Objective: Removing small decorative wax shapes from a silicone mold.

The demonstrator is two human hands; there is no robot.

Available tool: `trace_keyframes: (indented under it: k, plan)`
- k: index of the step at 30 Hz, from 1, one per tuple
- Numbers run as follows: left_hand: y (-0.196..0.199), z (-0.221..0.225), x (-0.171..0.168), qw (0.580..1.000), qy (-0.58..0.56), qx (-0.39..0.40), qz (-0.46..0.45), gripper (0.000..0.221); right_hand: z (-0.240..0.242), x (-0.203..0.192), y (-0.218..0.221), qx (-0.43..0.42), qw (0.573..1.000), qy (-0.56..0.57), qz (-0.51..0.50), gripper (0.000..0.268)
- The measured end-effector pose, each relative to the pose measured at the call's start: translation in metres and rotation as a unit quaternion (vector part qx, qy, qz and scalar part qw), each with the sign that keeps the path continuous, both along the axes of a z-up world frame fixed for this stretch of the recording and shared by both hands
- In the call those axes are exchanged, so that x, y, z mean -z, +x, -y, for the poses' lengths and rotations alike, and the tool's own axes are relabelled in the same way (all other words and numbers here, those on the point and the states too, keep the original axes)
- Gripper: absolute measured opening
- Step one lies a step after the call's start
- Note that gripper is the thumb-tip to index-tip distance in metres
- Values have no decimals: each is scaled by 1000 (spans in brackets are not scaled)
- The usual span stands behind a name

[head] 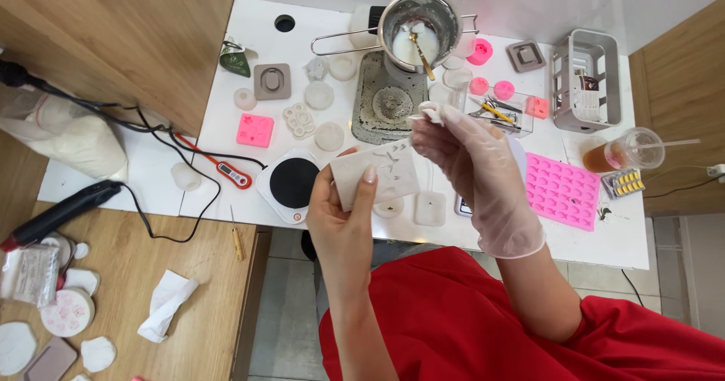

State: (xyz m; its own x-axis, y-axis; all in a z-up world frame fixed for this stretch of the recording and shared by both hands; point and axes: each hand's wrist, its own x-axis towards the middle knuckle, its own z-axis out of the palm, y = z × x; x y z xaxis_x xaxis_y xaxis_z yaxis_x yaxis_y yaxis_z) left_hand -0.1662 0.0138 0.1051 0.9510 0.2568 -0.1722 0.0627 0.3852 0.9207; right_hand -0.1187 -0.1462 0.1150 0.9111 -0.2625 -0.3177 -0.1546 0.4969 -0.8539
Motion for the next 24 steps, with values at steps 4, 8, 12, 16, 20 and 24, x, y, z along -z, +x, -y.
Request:
trace_keyframes:
  k: [4, 8, 12, 16, 20, 24]
  plan:
    - [5, -4, 10, 1000, 12, -2, -12, 44, 1, 0, 0, 5, 999, 30, -24, 19]
    - [7, -5, 12, 998, 45, -10, -33, 45, 3, -1, 1, 4, 999, 36, -19, 23]
    - [9, -2, 11, 998, 55, -6, -34, 46, 11, 11, 2, -4, 998, 59, 0, 30]
    - [8, 2, 5, 998, 59, -2, -39, 46, 19, 28, -6, -15, 997, 81, -5, 27]
    - [9, 4, -14, 997, 46, 3, -60, 42, 20, 23, -13, -55, 985, 165, 1, 26]
    - [3, 7, -37, 996, 34, 9, -81, 39, 30, 24, -15, -58, 975, 211, 26, 26]
